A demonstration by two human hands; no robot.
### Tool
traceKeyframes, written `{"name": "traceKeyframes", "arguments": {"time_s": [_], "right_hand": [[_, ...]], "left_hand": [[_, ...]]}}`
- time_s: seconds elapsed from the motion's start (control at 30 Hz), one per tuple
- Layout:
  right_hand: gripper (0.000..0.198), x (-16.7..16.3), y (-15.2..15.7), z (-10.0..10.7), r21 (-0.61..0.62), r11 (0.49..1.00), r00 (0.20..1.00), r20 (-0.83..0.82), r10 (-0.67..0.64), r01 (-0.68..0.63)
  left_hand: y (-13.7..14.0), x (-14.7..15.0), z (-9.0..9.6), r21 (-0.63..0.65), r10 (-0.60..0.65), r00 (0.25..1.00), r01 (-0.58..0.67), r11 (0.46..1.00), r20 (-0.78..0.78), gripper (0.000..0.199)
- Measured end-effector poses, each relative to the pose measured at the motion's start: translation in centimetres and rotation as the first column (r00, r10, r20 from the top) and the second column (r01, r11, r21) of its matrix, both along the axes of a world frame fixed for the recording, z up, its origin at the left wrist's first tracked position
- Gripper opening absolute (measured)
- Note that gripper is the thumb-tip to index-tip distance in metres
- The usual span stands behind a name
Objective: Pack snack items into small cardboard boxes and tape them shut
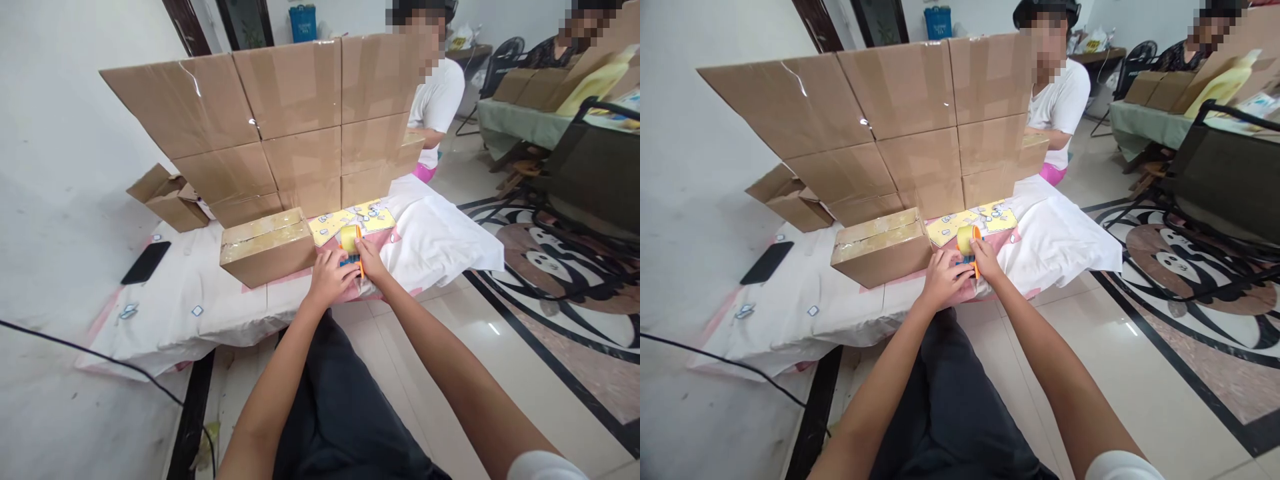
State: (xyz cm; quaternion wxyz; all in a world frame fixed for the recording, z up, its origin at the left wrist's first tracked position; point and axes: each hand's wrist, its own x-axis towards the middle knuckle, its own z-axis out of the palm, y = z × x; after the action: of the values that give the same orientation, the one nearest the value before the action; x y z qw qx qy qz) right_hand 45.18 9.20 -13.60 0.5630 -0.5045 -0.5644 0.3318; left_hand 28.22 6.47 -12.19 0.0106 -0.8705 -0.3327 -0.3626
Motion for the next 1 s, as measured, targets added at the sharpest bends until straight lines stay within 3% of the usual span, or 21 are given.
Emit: {"name": "traceKeyframes", "arguments": {"time_s": [0.43,0.73,1.0], "right_hand": [[0.058,-0.1,0.1,0.0,0.020,0.999,0.999,0.035,-0.031,0.030],[0.055,0.0,0.2,0.0,0.015,1.000,1.000,-0.009,-0.019,0.019],[0.055,0.2,0.4,-0.6,0.011,1.000,1.000,-0.028,-0.006,0.007]], "left_hand": [[-0.2,1.8,-0.7,0.007,0.074,0.997,-0.074,0.997,-0.026,0.021],[0.3,1.5,0.4,-0.005,0.094,0.995,-0.094,0.996,-0.033,0.017],[-0.4,0.0,0.6,-0.021,0.088,0.996,-0.088,0.996,-0.013,0.028]]}}
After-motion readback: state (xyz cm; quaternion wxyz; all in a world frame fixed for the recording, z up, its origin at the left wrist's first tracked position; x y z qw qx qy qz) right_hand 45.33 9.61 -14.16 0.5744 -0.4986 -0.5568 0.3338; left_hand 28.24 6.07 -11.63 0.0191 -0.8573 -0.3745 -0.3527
